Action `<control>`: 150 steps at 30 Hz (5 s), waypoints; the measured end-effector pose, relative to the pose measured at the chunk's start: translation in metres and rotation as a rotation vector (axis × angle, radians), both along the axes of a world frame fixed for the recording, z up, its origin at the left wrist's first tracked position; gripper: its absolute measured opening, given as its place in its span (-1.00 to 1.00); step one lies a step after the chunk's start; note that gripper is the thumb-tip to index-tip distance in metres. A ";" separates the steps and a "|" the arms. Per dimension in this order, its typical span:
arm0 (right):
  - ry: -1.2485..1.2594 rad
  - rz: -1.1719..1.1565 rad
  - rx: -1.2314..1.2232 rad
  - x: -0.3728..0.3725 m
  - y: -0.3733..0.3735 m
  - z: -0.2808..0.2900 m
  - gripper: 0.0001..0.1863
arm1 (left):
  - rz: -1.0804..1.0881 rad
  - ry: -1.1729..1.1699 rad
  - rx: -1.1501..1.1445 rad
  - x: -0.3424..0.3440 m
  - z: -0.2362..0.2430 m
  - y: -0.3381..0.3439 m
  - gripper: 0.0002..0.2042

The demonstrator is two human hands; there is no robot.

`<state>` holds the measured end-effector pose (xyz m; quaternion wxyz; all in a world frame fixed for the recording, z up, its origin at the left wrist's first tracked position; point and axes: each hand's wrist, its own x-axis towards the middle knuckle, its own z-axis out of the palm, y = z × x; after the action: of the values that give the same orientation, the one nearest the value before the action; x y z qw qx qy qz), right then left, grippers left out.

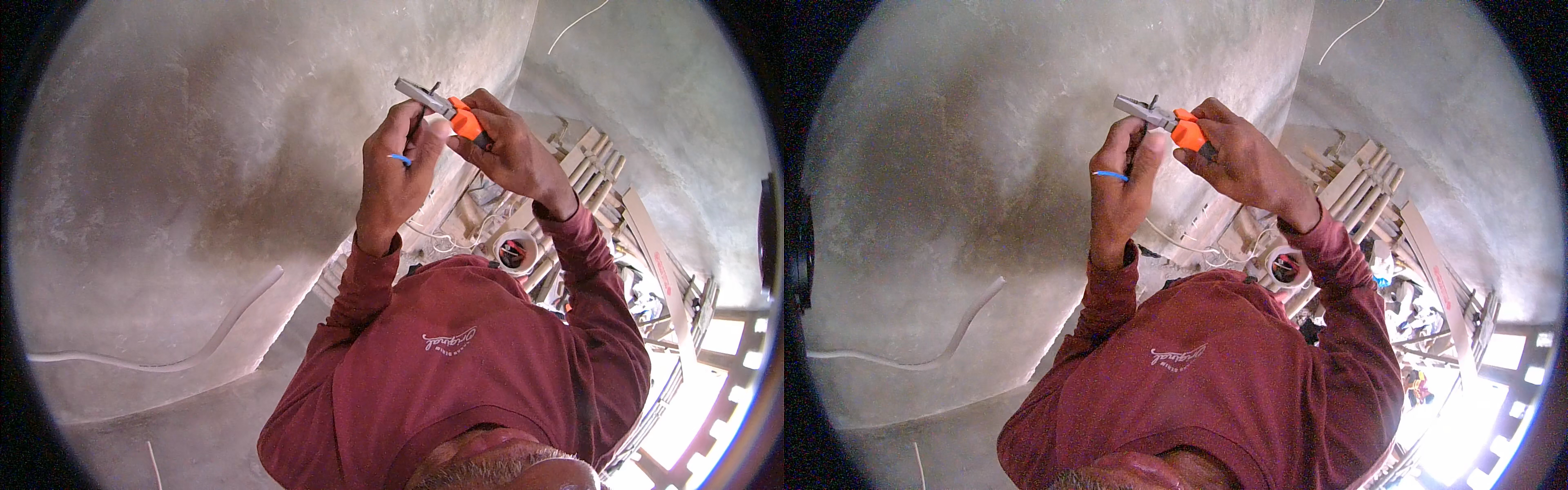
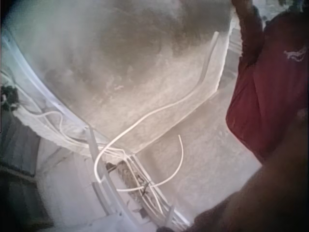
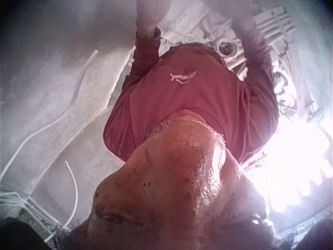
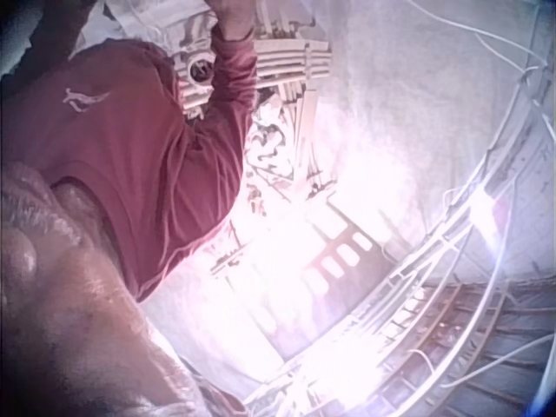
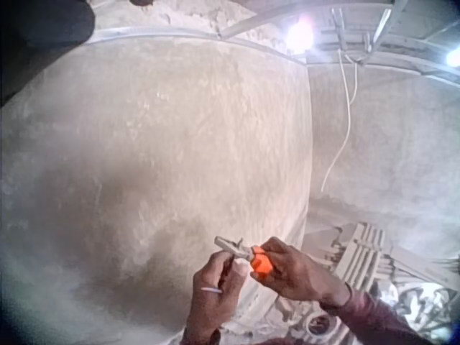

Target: The person uses pliers to strip insulation from electrical wires and kemudian works on connecting them into a ceiling-mounted junction box while standing on a scaffold.

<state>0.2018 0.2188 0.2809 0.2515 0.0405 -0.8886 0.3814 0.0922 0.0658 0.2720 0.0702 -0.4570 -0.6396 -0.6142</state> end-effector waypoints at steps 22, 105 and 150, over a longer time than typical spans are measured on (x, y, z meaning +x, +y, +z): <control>-0.024 0.167 -0.118 -0.040 0.014 -0.003 -0.72 | 0.390 0.135 -0.158 -0.015 -0.016 0.017 -0.59; -0.123 0.214 -0.316 -0.012 0.025 -0.004 -0.53 | -0.016 -0.188 -0.147 -0.018 0.023 0.003 -0.85; 0.031 0.213 0.032 -0.007 0.010 0.010 -0.68 | 0.021 -0.053 -0.076 -0.013 -0.011 -0.008 -0.82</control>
<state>0.1946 0.2286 0.2909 0.2224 0.1445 -0.8813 0.3910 0.0792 0.0581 0.2610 0.0422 -0.4359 -0.6689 -0.6006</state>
